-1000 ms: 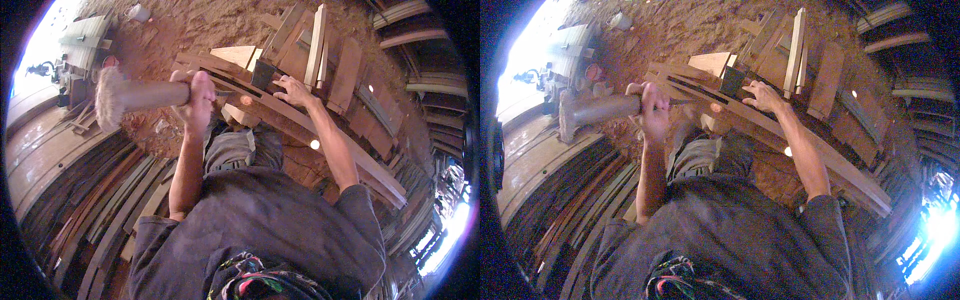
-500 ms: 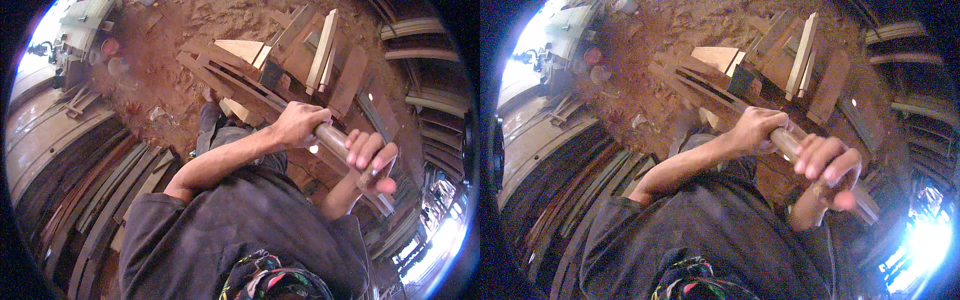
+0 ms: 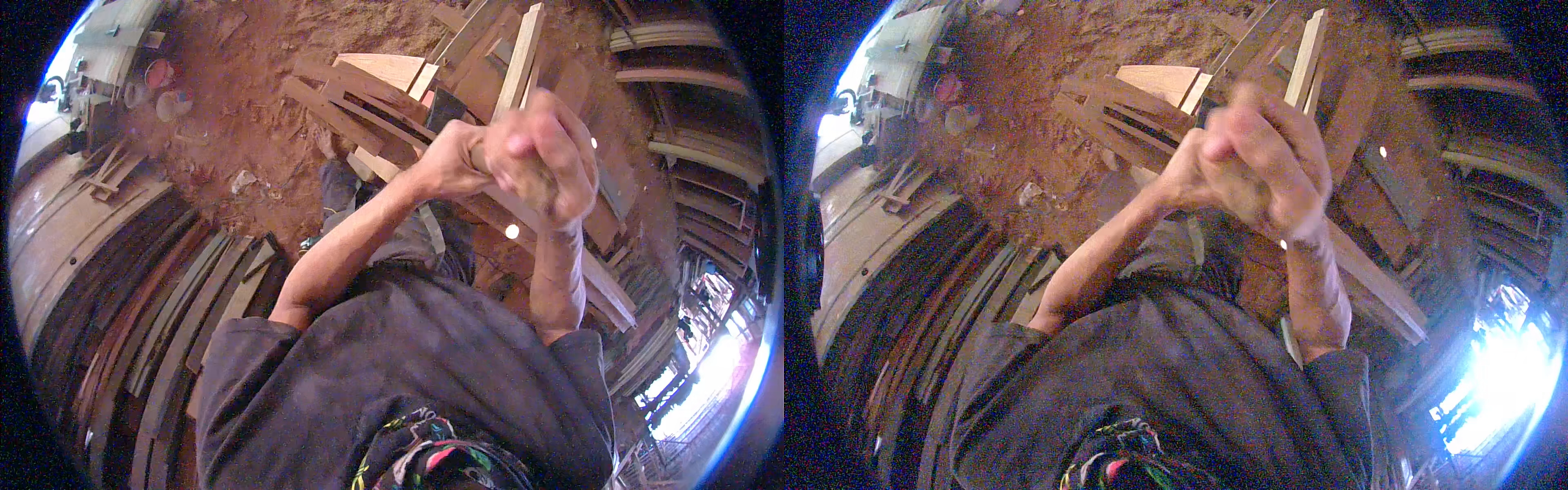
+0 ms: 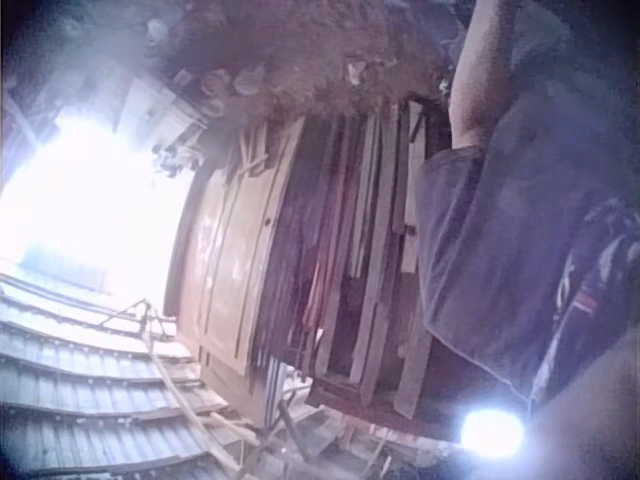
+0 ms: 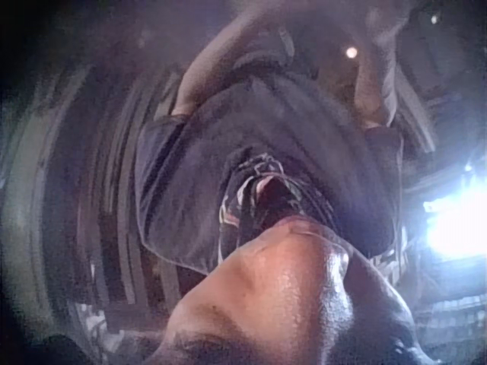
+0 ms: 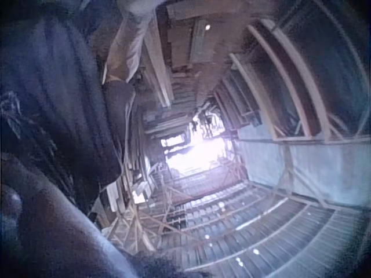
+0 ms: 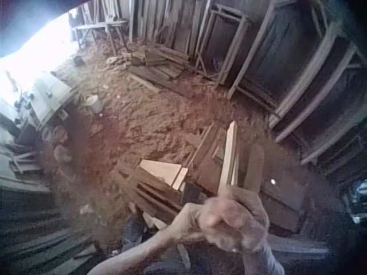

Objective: The person uses a hand axe to shape a curved wooden piece, repeatedly striking and adjusting the wood to refine its edges. They then place the axe down and lift a large flat wooden board, positioning it onto a nearby wooden frame.

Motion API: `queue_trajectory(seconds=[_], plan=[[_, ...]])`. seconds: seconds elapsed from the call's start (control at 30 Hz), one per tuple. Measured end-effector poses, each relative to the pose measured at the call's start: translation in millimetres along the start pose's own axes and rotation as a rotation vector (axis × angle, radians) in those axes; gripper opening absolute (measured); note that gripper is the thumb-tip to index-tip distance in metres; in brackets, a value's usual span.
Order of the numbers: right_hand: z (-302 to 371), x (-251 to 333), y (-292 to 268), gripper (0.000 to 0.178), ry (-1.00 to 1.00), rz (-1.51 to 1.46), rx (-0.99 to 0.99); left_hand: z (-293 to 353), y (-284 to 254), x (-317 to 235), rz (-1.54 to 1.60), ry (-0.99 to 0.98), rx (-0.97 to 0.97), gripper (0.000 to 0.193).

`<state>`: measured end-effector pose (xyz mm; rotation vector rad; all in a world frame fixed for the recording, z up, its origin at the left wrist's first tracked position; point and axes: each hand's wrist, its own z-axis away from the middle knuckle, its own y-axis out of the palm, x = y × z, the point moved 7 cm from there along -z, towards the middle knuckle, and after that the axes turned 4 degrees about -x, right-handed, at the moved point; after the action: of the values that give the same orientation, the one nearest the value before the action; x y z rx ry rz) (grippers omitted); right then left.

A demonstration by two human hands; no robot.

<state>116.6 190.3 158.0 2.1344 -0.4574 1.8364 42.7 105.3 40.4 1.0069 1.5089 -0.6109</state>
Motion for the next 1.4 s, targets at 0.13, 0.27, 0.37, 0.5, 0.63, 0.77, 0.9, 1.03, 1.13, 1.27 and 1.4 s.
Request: queue_trajectory(seconds=[0.13, 0.27, 0.37, 0.5, 0.63, 0.77, 0.9, 1.03, 1.13, 1.27, 1.4], plan=[[22, -6, -26, 0.028, 0.01, -0.578, 0.158, -3, 55, -3, -0.503, 0.098, 0.106, 0.031], [103, -40, -97, 0.024, 0.094, -0.46, -0.243, 4, 106, 32, -0.699, 0.087, 0.203, 0.018], [95, -17, -89, 0.021, 0.03, -0.427, -0.232, 6, 95, 16, -0.615, 0.074, 0.202, 0.019], [38, 42, -24, 0.018, -0.081, -0.413, -0.135, -2, 59, -46, -0.366, 0.167, -0.04, 0.032], [35, 7, -21, 0.021, -0.132, -0.489, 0.037, 7, 57, -7, -0.429, 0.142, -0.037, 0.034], [116, -80, -121, 0.021, 0.009, -0.678, -0.333, 8, 113, 45, -0.837, 0.097, 0.223, 0.026], [147, -77, -138, 0.021, 0.233, -0.226, -0.473, 17, 114, 44, -0.858, 0.117, 0.222, 0.027], [104, -19, -99, 0.016, 0.305, 0.085, -0.386, 10, 95, 14, -0.721, 0.15, 0.115, 0.031], [105, -38, -106, 0.01, 0.19, -0.122, -0.423, 7, 97, 29, -0.772, 0.183, 0.131, 0.032], [156, -134, -146, 0.011, 0.292, 0.026, -0.461, 28, 111, 103, -1.052, 0.198, 0.252, 0.035], [107, -89, -107, 0.015, 0.472, 0.112, -0.373, 16, 82, 62, -0.988, 0.146, 0.185, 0.024]])
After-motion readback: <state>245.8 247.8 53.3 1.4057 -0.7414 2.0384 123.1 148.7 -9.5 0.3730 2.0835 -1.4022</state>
